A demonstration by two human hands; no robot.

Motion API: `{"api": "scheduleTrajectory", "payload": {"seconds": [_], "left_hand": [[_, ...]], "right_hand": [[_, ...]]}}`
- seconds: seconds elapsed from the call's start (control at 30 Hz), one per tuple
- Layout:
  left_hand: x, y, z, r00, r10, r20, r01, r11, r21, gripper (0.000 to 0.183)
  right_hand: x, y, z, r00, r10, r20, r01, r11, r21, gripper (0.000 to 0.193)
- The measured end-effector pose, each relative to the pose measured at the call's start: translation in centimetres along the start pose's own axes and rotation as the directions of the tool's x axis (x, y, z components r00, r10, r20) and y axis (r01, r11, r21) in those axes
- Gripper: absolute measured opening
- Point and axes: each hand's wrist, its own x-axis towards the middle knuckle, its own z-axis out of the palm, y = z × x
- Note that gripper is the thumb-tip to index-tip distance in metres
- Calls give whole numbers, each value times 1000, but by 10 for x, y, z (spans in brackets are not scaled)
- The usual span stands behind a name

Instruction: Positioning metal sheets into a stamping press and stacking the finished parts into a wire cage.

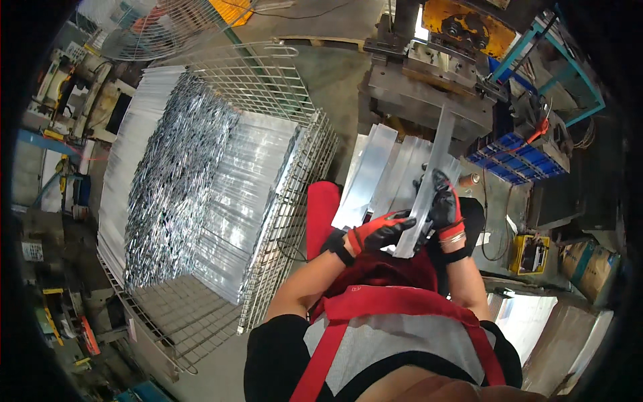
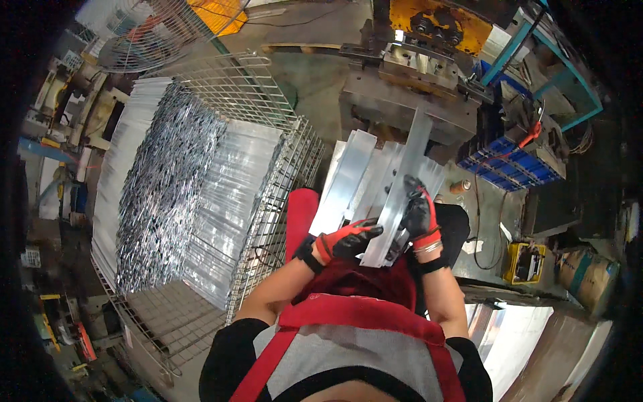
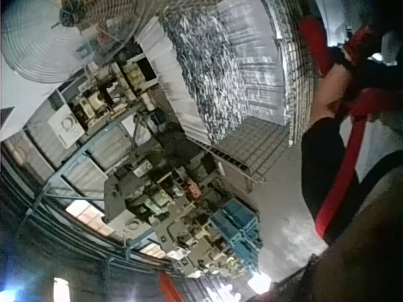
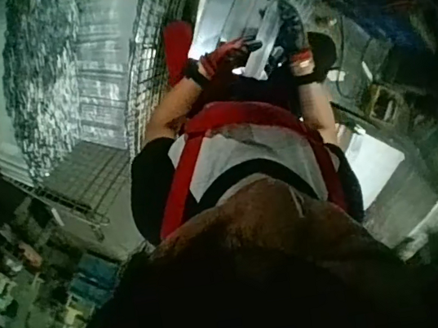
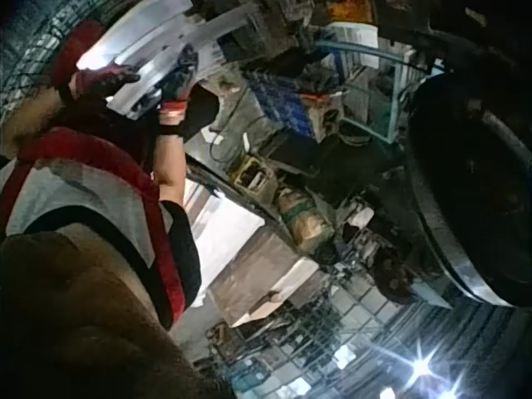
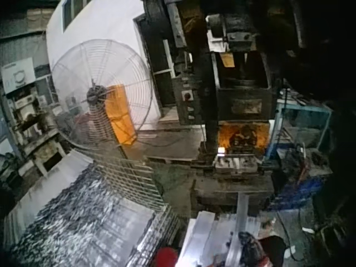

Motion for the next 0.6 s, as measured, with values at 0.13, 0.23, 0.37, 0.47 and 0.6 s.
{"api": "scheduleTrajectory", "payload": {"seconds": [0.13, 0.23, 0.37, 0.47, 0.6], "left_hand": [[-9, -2, -7, 991, -118, -66, 117, 993, -24, 36], [-22, 19, 0, 877, 115, -467, 335, 551, 764, 61], [-29, 4, -28, 777, 355, -520, 546, 33, 837, 74], [-29, -20, -53, 776, 411, -479, 578, -159, 800, 71], [-18, -6, -39, 798, 423, -429, 540, -184, 822, 67]], "right_hand": [[-15, 0, 35, 979, 144, 146, -129, 985, -111, 42], [-21, -2, 20, 995, 17, 97, 22, 922, -387, 44], [-29, -4, -5, 1000, -9, 25, 18, 934, -357, 44], [-35, -4, -16, 1000, -25, 4, 24, 932, -363, 45], [-49, -9, -17, 996, -87, -28, 71, 929, -363, 42]]}}
